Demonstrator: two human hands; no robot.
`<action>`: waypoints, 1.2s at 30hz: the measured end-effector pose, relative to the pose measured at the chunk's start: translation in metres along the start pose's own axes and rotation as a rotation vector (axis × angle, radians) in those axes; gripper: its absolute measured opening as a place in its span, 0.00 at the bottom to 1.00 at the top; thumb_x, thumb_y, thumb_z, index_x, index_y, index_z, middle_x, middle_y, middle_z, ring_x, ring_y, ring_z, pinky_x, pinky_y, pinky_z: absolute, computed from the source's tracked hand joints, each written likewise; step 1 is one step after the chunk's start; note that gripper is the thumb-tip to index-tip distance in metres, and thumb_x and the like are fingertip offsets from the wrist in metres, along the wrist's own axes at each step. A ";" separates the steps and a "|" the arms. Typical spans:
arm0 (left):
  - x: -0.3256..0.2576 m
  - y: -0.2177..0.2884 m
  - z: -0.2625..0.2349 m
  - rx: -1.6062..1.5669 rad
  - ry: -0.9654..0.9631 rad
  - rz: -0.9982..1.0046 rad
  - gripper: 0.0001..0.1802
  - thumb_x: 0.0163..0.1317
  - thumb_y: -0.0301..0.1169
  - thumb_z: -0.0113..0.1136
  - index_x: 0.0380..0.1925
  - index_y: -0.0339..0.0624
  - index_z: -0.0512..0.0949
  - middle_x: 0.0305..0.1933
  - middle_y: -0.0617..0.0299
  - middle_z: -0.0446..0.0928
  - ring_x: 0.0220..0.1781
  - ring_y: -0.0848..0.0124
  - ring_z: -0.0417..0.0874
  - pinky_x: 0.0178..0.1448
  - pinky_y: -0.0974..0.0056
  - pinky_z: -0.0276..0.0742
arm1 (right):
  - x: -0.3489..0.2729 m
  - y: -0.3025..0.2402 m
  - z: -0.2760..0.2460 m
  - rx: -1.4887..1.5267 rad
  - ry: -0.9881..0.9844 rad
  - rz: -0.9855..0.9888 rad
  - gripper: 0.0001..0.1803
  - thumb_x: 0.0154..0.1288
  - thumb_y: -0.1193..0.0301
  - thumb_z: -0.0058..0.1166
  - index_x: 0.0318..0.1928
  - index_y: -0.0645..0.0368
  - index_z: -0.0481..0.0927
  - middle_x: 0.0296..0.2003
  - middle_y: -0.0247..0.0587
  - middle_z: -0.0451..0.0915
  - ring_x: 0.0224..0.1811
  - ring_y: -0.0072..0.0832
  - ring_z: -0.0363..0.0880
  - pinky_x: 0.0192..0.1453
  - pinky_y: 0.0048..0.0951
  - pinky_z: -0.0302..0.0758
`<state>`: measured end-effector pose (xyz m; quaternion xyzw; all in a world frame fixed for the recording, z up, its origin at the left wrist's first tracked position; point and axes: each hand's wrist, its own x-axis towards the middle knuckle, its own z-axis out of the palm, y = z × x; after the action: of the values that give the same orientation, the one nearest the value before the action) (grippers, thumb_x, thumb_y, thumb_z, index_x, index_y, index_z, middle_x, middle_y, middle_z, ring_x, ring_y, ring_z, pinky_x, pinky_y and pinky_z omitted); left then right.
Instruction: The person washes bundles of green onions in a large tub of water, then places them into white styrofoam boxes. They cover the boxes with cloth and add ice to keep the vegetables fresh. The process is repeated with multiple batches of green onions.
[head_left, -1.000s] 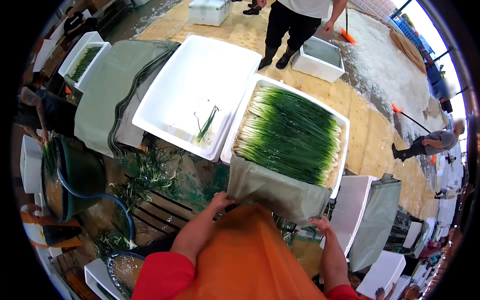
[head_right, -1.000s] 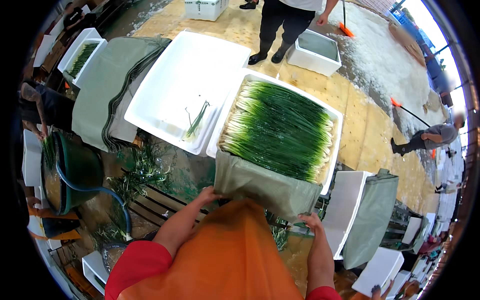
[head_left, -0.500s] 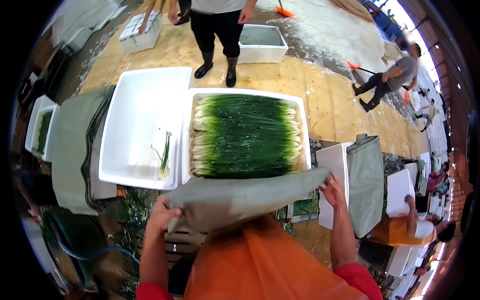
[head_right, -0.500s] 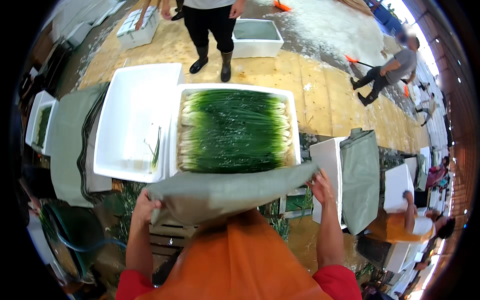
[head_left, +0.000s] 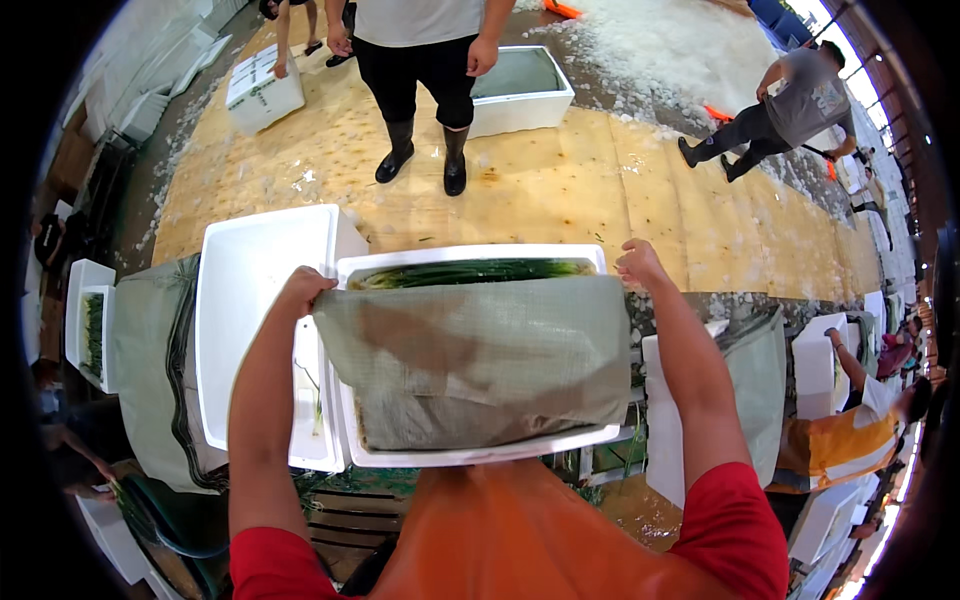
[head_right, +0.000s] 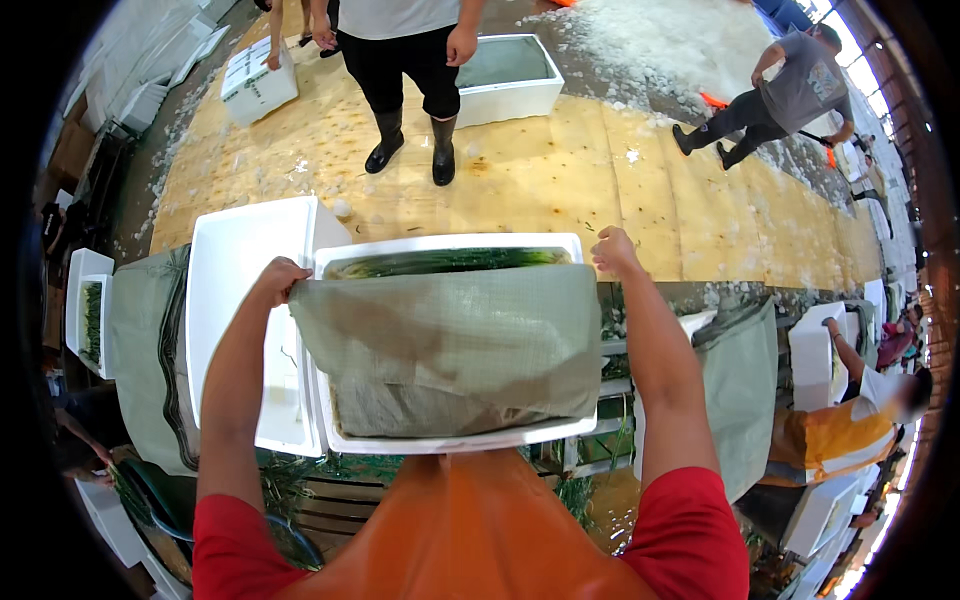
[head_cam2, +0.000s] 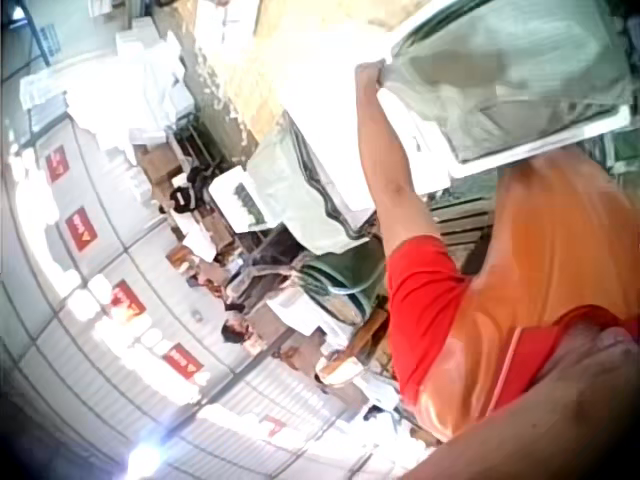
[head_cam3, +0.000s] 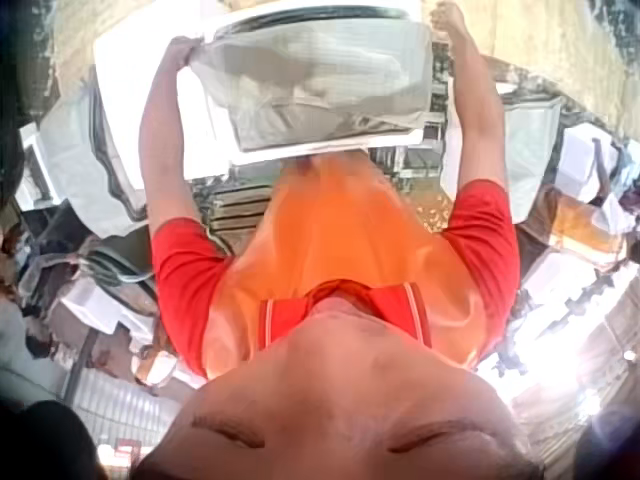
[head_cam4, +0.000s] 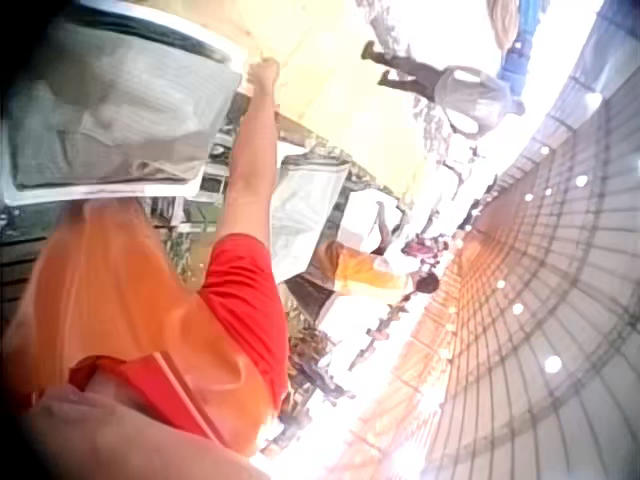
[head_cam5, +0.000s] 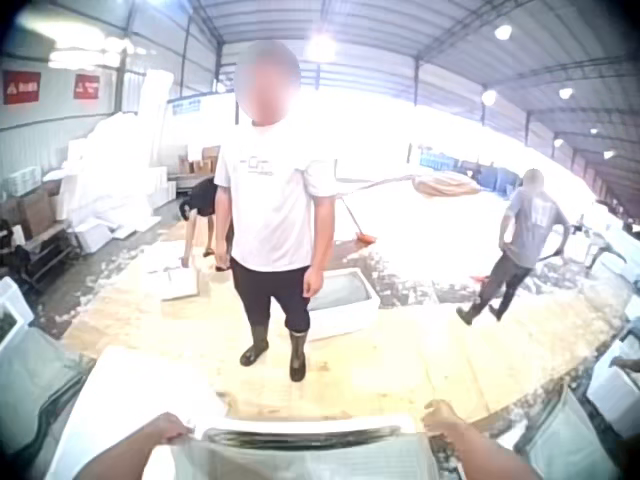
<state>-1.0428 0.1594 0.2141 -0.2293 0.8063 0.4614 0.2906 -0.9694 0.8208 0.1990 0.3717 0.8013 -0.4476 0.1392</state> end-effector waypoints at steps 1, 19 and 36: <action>0.008 0.001 0.005 0.251 0.178 0.068 0.11 0.62 0.27 0.69 0.37 0.32 0.77 0.33 0.50 0.82 0.30 0.55 0.85 0.33 0.50 0.84 | 0.007 0.000 0.004 -0.261 0.135 -0.185 0.26 0.60 0.72 0.63 0.59 0.65 0.75 0.38 0.48 0.82 0.32 0.36 0.82 0.37 0.38 0.80; -0.033 -0.012 0.213 0.804 0.578 0.848 0.31 0.65 0.48 0.62 0.62 0.40 0.75 0.69 0.50 0.70 0.74 0.50 0.66 0.76 0.35 0.56 | -0.119 -0.008 0.188 -0.604 0.146 -1.092 0.30 0.67 0.56 0.58 0.68 0.51 0.75 0.67 0.49 0.69 0.68 0.48 0.68 0.67 0.53 0.66; 0.077 0.067 0.241 0.816 -0.246 0.066 0.39 0.70 0.64 0.39 0.75 0.59 0.65 0.81 0.60 0.59 0.81 0.56 0.60 0.80 0.49 0.57 | 0.026 -0.086 0.219 -0.653 -1.115 -0.355 0.58 0.63 0.26 0.46 0.75 0.64 0.63 0.75 0.58 0.62 0.78 0.46 0.59 0.80 0.43 0.54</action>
<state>-1.0794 0.3947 0.1046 -0.0128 0.8891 0.1374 0.4364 -1.0730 0.6254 0.1144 -0.1138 0.7528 -0.3233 0.5619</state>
